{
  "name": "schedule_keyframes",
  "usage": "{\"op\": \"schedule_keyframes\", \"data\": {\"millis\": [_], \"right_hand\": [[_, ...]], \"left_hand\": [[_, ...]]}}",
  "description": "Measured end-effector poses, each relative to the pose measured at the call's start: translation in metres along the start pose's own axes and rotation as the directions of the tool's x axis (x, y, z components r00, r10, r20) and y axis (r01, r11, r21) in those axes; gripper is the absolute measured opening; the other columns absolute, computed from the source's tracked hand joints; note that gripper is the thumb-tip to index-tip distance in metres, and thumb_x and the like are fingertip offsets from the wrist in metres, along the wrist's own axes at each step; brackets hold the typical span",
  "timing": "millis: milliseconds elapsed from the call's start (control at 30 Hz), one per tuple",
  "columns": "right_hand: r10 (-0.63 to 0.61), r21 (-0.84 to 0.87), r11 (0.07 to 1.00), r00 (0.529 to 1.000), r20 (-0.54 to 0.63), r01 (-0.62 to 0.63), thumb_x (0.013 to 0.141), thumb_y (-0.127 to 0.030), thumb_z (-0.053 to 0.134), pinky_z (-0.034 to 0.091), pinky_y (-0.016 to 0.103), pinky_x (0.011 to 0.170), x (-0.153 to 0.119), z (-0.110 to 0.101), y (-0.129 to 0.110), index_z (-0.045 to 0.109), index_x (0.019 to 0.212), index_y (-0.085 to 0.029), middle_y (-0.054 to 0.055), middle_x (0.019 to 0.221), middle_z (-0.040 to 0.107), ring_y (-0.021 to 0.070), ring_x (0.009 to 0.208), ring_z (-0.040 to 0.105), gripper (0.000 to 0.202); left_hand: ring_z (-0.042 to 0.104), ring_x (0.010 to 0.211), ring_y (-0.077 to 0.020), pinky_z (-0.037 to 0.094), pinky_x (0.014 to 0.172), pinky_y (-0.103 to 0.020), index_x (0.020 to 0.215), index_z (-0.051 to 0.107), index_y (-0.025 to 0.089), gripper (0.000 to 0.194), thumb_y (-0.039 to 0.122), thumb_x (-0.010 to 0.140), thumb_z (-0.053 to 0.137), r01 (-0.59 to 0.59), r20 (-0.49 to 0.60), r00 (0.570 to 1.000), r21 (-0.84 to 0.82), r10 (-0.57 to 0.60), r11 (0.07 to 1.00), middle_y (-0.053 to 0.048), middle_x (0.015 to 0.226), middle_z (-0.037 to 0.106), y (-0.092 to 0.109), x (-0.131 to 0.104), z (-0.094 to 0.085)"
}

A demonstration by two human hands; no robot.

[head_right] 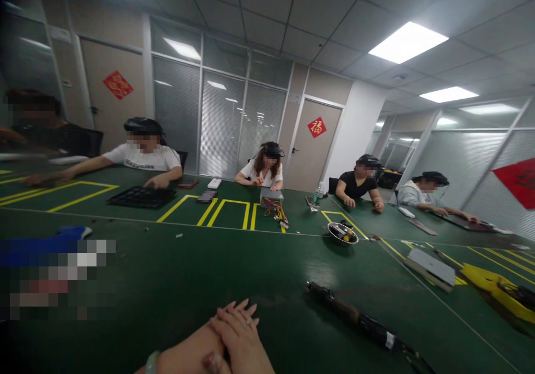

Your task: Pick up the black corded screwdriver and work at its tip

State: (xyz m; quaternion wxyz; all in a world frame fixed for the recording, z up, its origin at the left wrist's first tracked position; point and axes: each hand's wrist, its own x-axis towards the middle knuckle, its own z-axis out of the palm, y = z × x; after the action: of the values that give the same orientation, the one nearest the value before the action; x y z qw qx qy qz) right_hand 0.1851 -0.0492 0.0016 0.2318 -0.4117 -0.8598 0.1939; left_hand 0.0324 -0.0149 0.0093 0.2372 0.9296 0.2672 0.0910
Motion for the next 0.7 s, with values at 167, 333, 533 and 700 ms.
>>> {"op": "schedule_keyframes", "data": {"millis": [167, 333, 533, 700], "right_hand": [[0.012, -0.004, 1.0, 1.0, 0.005, -0.012, 0.092, -0.053, 0.046, 0.021, 0.044, 0.117, 0.0, -0.001, 0.001, 0.041, 0.142, -0.032, 0.002, 0.15, 0.04, 0.0234, 0.139, 0.033, 0.055], [-0.011, -0.027, 1.0, 0.999, 0.051, 0.013, 0.092, -0.052, 0.047, 0.025, 0.044, 0.116, -0.002, -0.004, 0.002, 0.038, 0.145, -0.032, 0.002, 0.15, 0.039, 0.0244, 0.139, 0.034, 0.057], [0.343, -0.105, 0.906, 0.855, -0.389, -0.411, 0.096, -0.048, 0.034, 0.027, 0.041, 0.115, -0.026, -0.059, 0.053, 0.036, 0.146, -0.024, 0.005, 0.152, 0.036, 0.0217, 0.14, 0.031, 0.056], [0.502, 0.008, 0.43, 0.232, -0.833, -0.903, 0.09, -0.059, 0.026, 0.03, 0.056, 0.108, -0.118, -0.144, 0.146, 0.045, 0.139, -0.007, 0.021, 0.146, 0.039, 0.0376, 0.135, 0.034, 0.074]], "left_hand": [[0.018, 0.142, -0.0317, 0.018, 0.118, -0.049, 0.149, 0.021, 0.037, 0.073, 0.024, 0.085, 0.053, 0.024, 0.026, 0.999, 0.012, -0.024, 1.0, 0.002, 0.157, 0.02, 0.009, -0.002, -0.008], [0.019, 0.143, -0.0305, 0.018, 0.119, -0.047, 0.15, 0.023, 0.035, 0.072, 0.023, 0.086, 0.054, -0.006, 0.003, 1.0, 0.013, 0.006, 1.0, 0.001, 0.157, 0.02, 0.007, -0.003, -0.01], [0.013, 0.146, -0.0284, 0.013, 0.118, -0.051, 0.151, 0.021, 0.034, 0.069, 0.052, 0.092, 0.051, -0.052, -0.043, 0.998, -0.026, 0.05, 0.998, -0.002, 0.158, 0.017, -0.003, -0.007, -0.01], [0.009, 0.146, -0.0297, 0.008, 0.118, -0.053, 0.151, 0.022, 0.035, 0.066, 0.059, 0.093, 0.043, -0.029, 0.006, 1.0, -0.116, 0.03, 0.993, -0.001, 0.159, 0.013, -0.004, -0.009, -0.013]]}}
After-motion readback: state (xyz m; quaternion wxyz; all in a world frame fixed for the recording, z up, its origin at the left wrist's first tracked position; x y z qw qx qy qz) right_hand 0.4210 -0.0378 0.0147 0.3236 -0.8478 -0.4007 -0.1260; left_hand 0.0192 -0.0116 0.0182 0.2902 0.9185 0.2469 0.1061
